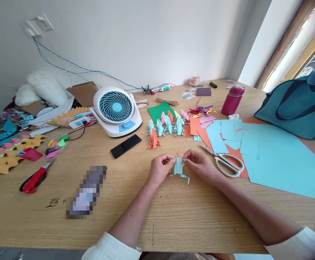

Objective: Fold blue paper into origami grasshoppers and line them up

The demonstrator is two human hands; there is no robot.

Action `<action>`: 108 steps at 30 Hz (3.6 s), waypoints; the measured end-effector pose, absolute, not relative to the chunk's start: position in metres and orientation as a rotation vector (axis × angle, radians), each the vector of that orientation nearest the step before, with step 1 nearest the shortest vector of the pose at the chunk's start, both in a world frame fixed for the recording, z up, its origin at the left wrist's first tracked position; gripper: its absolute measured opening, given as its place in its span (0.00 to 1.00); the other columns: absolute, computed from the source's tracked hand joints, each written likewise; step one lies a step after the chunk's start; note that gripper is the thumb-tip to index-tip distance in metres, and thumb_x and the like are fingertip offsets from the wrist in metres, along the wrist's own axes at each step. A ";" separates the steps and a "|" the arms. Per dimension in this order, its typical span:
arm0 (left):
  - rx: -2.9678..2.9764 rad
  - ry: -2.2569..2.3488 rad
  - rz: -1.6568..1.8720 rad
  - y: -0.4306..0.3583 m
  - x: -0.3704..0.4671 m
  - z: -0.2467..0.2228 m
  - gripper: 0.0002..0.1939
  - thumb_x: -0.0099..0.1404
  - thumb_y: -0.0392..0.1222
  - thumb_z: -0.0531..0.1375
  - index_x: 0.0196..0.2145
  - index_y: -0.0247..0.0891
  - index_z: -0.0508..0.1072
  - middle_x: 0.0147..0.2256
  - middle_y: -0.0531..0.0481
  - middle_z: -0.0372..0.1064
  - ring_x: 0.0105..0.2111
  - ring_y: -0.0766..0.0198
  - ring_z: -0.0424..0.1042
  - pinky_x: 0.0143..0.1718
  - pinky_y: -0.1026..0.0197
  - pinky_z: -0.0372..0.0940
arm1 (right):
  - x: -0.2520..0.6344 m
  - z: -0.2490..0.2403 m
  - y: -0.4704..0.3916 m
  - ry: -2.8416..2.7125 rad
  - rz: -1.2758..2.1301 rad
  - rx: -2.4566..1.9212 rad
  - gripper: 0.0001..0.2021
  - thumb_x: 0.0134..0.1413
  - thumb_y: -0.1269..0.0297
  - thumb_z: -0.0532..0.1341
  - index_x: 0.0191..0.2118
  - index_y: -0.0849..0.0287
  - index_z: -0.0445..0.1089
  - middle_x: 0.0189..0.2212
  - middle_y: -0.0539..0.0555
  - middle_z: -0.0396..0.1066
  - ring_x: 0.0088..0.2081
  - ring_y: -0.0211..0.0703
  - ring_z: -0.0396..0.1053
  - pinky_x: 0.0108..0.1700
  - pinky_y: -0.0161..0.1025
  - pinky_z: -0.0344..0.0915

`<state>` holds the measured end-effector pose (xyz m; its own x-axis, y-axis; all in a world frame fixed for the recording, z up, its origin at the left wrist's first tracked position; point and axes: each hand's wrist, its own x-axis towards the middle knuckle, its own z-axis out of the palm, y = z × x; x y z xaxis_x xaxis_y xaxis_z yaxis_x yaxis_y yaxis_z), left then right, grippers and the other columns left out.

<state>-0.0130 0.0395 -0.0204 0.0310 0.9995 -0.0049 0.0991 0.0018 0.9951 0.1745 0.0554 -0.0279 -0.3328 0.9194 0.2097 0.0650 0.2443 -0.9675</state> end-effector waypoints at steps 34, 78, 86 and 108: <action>1.162 1.362 1.300 0.034 0.006 -0.026 0.07 0.57 0.42 0.63 0.30 0.37 0.71 0.25 0.53 0.73 0.22 0.66 0.74 0.25 0.66 0.69 | 0.165 -0.027 0.043 -1.679 0.860 -1.081 0.13 0.57 0.63 0.56 0.49 0.53 0.63 0.30 0.49 0.67 0.31 0.42 0.67 0.33 0.40 0.67; 2.010 1.721 0.896 0.029 -0.016 -0.027 0.08 0.60 0.45 0.66 0.27 0.41 0.74 0.29 0.51 0.73 0.33 0.60 0.70 0.38 0.59 0.60 | 0.184 -0.034 0.045 -1.949 0.646 -1.362 0.07 0.55 0.60 0.61 0.39 0.54 0.67 0.25 0.48 0.72 0.27 0.41 0.69 0.30 0.38 0.60; 2.084 1.802 0.854 0.029 -0.006 -0.033 0.04 0.60 0.39 0.66 0.28 0.41 0.74 0.31 0.50 0.72 0.35 0.58 0.70 0.38 0.58 0.59 | 0.177 -0.042 0.045 -1.969 0.651 -1.323 0.07 0.52 0.66 0.63 0.39 0.54 0.67 0.30 0.48 0.75 0.30 0.41 0.71 0.33 0.37 0.62; 1.976 1.760 1.204 0.042 -0.015 -0.036 0.07 0.66 0.38 0.58 0.29 0.40 0.71 0.31 0.51 0.71 0.34 0.62 0.68 0.39 0.62 0.61 | 0.203 -0.010 0.046 -1.673 0.401 -1.247 0.05 0.62 0.63 0.55 0.37 0.53 0.68 0.34 0.52 0.73 0.35 0.44 0.69 0.39 0.42 0.66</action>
